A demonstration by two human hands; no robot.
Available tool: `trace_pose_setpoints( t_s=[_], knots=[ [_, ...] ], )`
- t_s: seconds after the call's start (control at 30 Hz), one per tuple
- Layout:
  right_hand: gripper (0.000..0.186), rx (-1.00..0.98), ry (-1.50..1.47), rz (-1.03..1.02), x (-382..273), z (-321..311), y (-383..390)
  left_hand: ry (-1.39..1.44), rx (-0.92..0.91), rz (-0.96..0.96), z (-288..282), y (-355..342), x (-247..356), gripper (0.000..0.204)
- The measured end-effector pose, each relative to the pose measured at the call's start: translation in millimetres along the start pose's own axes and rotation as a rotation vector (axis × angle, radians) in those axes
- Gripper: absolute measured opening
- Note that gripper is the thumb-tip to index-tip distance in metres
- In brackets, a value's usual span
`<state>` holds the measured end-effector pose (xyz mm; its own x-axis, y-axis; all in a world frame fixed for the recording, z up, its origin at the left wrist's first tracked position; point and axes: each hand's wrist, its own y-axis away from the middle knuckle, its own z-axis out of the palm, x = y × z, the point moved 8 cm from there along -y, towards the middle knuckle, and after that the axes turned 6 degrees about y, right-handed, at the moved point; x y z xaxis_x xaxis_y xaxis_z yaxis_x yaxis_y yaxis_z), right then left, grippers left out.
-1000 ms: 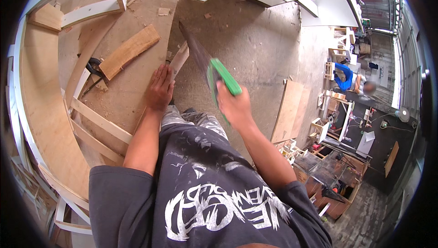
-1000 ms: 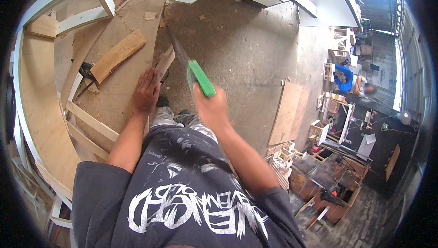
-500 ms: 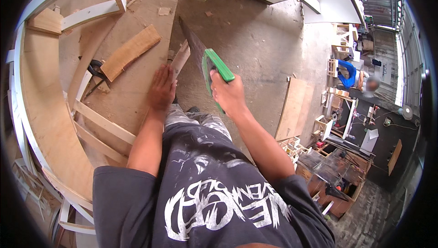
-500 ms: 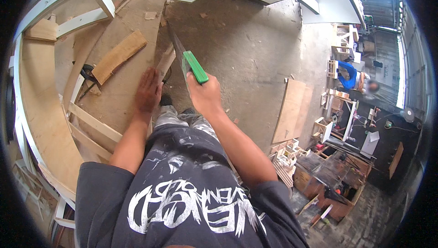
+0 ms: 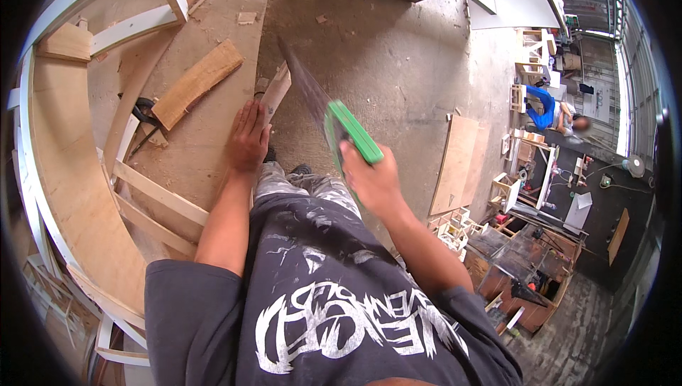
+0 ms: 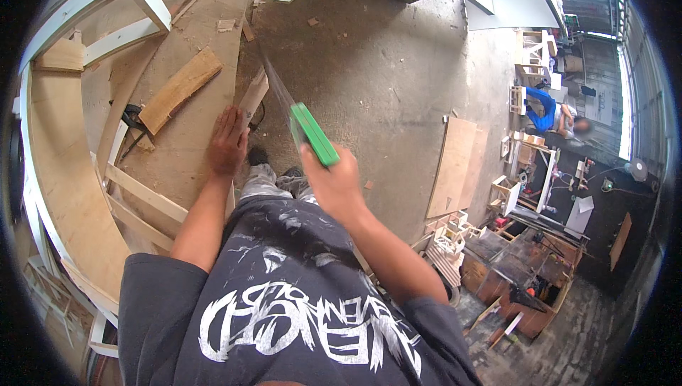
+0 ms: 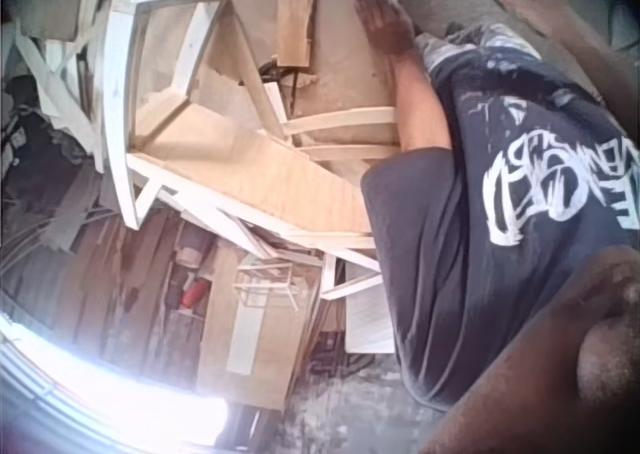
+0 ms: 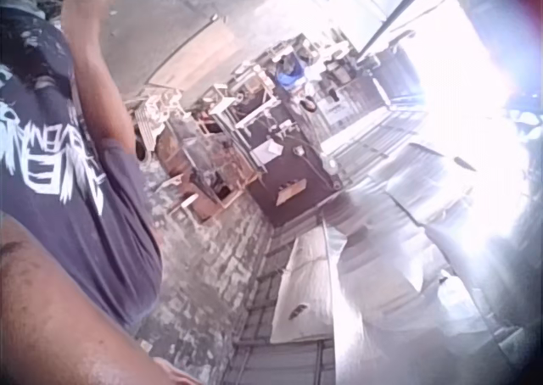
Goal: The person saws a small piece of wood from a larger strip, sands the cut edge with another wood block, and then hammers a nail through the strip to join it to a structural frame.
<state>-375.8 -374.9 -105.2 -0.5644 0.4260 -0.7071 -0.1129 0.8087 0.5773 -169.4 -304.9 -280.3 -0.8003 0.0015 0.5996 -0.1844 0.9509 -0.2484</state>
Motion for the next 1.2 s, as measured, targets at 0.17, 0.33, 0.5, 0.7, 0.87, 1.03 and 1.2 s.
trace_pose_setpoints(
  t_s=[0.17,0.33,0.5,0.7,0.87,1.03,1.2],
  knots=[
    [0.033,0.035,0.009,-0.051,3.6,4.7,-7.0,0.009,0.013,-0.006,-0.7,1.6,-0.2,0.058],
    [0.033,0.006,-0.036,-0.053,0.8,8.4,-2.3,-0.002,0.026,0.012,-1.6,1.6,0.1,0.063],
    [0.037,0.008,0.032,-0.04,-12.6,5.4,0.2,-0.042,0.002,0.01,0.9,1.4,-1.3,0.063],
    [0.038,-0.027,0.005,-0.08,-16.2,8.3,-5.7,0.011,0.041,0.009,-1.4,2.5,-1.3,0.063],
    [0.038,-0.006,-0.042,-0.049,6.7,4.0,-10.6,-0.007,0.011,0.014,1.9,0.6,-1.2,0.062],
    [0.034,-0.01,-0.043,-0.182,-15.1,12.4,-10.9,-0.021,0.029,0.018,-1.9,0.5,0.4,0.061],
    [0.034,-0.014,-0.044,-0.039,-8.1,1.6,7.4,-0.017,0.035,0.029,-1.4,1.5,2.5,0.059]
  ],
)
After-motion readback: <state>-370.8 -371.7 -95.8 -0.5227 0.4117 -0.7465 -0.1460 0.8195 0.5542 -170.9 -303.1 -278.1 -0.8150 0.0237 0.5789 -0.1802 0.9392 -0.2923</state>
